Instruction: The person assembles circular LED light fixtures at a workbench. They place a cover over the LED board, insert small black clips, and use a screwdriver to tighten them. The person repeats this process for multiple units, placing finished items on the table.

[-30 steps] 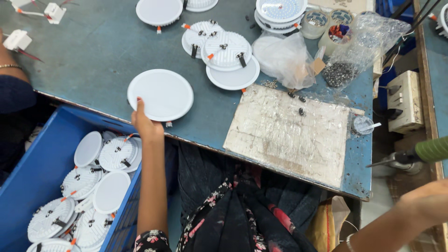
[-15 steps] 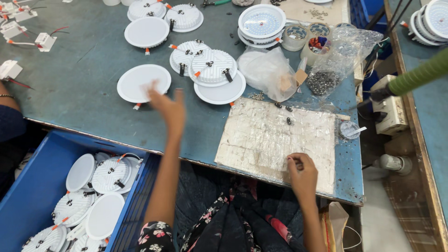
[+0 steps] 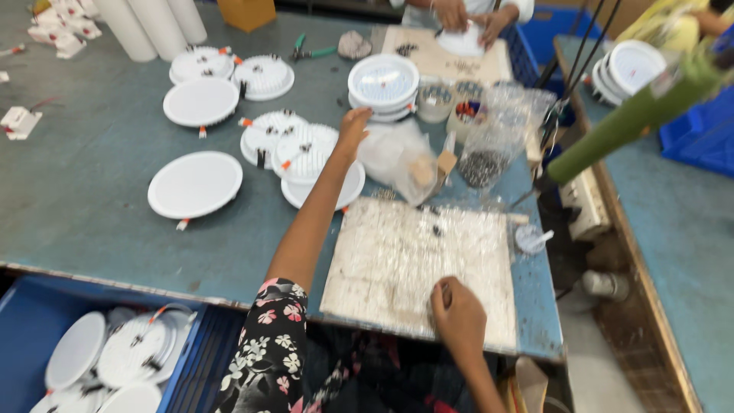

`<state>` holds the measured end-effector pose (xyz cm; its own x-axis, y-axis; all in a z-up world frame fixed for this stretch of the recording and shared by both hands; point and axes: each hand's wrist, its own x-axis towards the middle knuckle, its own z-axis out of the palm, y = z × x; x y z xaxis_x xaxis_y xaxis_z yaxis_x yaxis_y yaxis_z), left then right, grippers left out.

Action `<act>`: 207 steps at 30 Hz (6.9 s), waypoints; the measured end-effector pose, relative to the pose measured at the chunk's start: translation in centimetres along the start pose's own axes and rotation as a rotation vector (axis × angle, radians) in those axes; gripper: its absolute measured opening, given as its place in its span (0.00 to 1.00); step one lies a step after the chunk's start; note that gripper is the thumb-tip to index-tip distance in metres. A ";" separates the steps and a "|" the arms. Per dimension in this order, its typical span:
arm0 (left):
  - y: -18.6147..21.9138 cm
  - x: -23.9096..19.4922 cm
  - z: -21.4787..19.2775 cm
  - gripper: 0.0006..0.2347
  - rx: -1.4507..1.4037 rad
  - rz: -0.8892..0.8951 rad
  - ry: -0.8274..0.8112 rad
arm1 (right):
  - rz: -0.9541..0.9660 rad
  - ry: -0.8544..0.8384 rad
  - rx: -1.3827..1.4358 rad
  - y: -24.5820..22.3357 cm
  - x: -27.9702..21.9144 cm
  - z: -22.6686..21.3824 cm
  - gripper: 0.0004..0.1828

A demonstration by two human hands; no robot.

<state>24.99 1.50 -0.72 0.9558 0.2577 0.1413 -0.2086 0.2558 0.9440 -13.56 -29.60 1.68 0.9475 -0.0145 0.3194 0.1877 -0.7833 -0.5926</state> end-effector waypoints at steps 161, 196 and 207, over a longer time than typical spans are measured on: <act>16.3 -45.7 3.4 0.10 0.415 0.453 -0.411 | 0.087 -0.120 0.968 -2.9 -2.8 -9.6 0.19; 5.6 -31.4 -2.3 0.10 0.649 -0.193 -0.189 | 0.448 0.056 0.796 13.9 -4.9 -13.6 0.15; 11.5 -37.5 2.5 0.13 0.032 -0.051 -0.438 | -0.346 -0.235 0.734 6.3 -5.4 -14.5 0.10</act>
<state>-12.78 -7.56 5.57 0.9637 -0.1755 0.2011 -0.1591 0.2273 0.9608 -21.24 -43.41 6.94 0.8196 0.3449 0.4574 0.5209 -0.1163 -0.8457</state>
